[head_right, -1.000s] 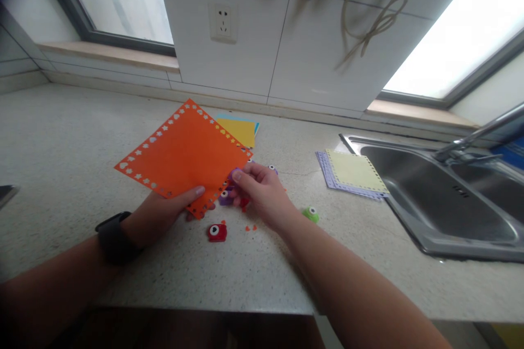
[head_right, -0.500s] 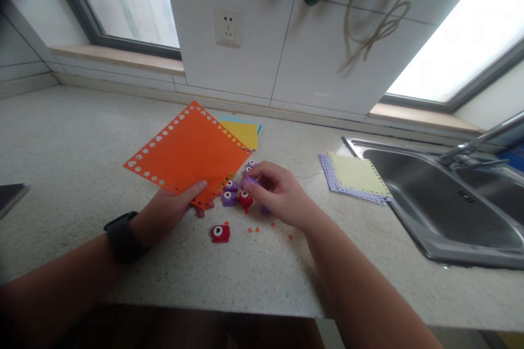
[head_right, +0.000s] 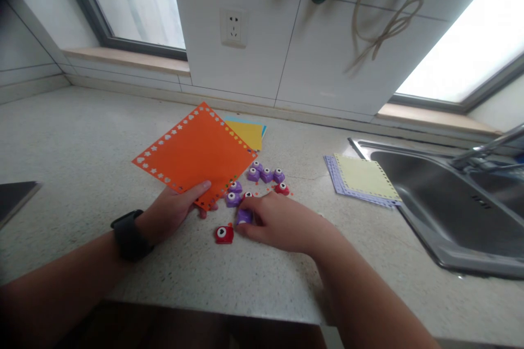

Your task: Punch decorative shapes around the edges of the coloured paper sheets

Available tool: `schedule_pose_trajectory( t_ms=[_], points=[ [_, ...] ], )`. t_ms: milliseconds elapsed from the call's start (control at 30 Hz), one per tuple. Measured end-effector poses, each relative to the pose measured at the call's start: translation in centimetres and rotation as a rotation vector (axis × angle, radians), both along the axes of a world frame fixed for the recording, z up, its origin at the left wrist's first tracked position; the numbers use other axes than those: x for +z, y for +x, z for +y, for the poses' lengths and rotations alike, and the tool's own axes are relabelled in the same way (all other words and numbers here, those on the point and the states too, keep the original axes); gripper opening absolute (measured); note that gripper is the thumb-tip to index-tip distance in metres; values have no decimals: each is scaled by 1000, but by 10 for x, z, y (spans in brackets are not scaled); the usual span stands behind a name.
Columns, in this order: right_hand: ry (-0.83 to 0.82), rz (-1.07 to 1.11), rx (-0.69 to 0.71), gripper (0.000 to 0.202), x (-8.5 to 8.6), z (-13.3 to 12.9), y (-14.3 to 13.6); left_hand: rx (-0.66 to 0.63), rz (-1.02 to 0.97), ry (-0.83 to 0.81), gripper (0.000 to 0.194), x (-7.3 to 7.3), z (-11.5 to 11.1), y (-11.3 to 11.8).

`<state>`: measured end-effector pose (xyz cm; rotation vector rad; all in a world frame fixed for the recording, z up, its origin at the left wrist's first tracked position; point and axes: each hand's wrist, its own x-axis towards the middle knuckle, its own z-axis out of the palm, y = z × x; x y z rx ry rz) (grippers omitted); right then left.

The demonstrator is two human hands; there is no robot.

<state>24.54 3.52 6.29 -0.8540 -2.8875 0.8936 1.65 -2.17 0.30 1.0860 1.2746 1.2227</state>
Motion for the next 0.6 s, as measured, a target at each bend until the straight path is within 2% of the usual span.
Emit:
schedule_pose_trajectory(
  t_ms=[233, 400, 500, 600],
  points=[
    [22, 15, 41, 30, -8, -4, -7, 16, -27, 3, 27, 2, -1, 1],
    [38, 46, 15, 28, -4, -2, -7, -3, -57, 14, 30, -1, -1, 0],
    [17, 137, -92, 26, -2, 4, -2, 6, -77, 6, 29, -4, 0, 0],
    [20, 274, -329, 27, -3, 12, 4, -2, -105, 4, 28, -4, 0, -1]
  ],
)
